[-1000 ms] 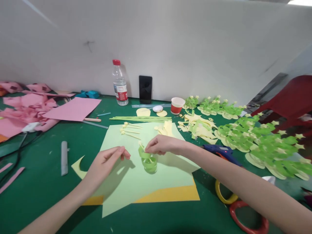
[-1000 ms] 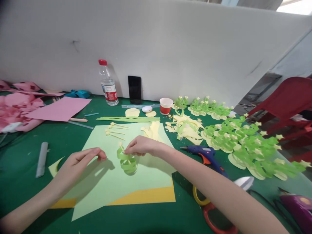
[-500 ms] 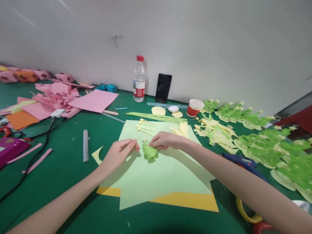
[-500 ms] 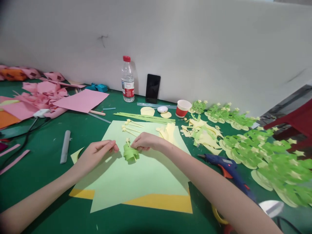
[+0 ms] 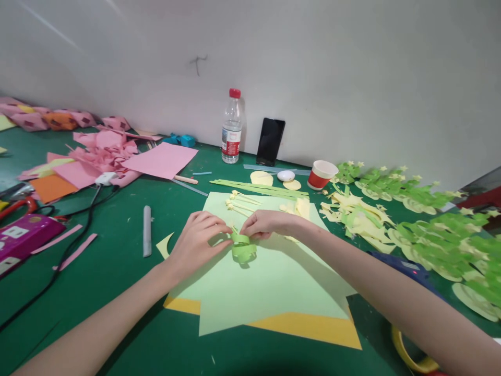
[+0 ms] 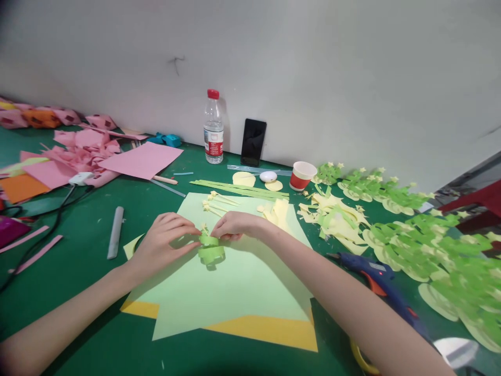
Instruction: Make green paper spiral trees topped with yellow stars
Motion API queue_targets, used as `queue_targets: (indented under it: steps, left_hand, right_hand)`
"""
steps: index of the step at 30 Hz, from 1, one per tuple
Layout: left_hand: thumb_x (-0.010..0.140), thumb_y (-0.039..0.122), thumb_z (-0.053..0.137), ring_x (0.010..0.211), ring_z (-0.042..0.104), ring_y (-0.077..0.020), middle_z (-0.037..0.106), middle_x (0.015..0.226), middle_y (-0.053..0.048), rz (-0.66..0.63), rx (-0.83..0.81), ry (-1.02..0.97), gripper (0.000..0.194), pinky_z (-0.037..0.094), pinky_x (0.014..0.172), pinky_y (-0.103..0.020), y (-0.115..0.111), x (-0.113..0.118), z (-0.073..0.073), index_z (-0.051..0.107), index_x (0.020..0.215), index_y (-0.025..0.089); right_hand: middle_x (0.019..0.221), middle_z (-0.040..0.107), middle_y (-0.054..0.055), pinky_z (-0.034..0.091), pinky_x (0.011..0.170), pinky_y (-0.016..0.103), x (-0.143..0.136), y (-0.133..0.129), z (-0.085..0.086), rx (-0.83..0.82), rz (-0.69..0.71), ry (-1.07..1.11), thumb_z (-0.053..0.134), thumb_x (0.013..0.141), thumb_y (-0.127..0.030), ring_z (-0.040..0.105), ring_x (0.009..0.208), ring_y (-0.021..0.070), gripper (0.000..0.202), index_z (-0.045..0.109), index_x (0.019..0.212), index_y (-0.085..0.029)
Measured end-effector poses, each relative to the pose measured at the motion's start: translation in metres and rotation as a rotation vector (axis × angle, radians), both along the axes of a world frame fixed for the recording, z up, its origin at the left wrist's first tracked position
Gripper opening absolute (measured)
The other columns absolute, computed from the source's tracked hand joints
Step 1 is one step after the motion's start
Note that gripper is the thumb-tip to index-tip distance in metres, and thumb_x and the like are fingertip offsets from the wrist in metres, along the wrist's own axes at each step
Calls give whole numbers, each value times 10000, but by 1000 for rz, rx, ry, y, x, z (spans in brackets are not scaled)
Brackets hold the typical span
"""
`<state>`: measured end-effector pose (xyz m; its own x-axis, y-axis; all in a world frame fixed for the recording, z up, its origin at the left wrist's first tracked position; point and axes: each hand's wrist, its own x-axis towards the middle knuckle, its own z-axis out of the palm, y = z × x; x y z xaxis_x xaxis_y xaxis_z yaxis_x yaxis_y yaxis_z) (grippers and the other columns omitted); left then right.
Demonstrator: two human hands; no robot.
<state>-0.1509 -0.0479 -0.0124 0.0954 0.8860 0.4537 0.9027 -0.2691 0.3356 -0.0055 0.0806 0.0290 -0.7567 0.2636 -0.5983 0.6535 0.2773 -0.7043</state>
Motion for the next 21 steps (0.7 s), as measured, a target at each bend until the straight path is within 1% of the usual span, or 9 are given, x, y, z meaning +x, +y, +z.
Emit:
queue_targets:
  steps: [5, 10, 21]
  left_hand:
    - [802, 277, 560, 780, 549, -192, 673, 748, -19, -24, 39, 46, 140, 340, 757, -363, 1, -2, -4, 636, 743, 176]
    - [818, 271, 546, 770, 545, -184, 674, 740, -12, -37, 52, 60, 156, 335, 753, -362, 3, -3, -4, 641, 736, 180]
    - [801, 309, 547, 763, 559, -191, 683, 739, -15, -4, 1, 27, 161, 358, 753, -369, 2, -2, -3, 665, 770, 204]
  right_hand:
    - [648, 515, -40, 369, 416, 155, 0, -1, 2, 28, 11, -7, 511, 853, -256, 430, 469, 31, 165, 557, 798, -107]
    - [663, 524, -33, 388, 435, 165, 3, -1, 0, 78, -23, 18, 512, 852, -267, 451, 491, 38, 175, 555, 790, -109]
    - [618, 500, -49, 356, 402, 154, 10, 8, -4, 137, -119, 81, 504, 858, -280, 409, 441, 26, 187, 560, 811, -108]
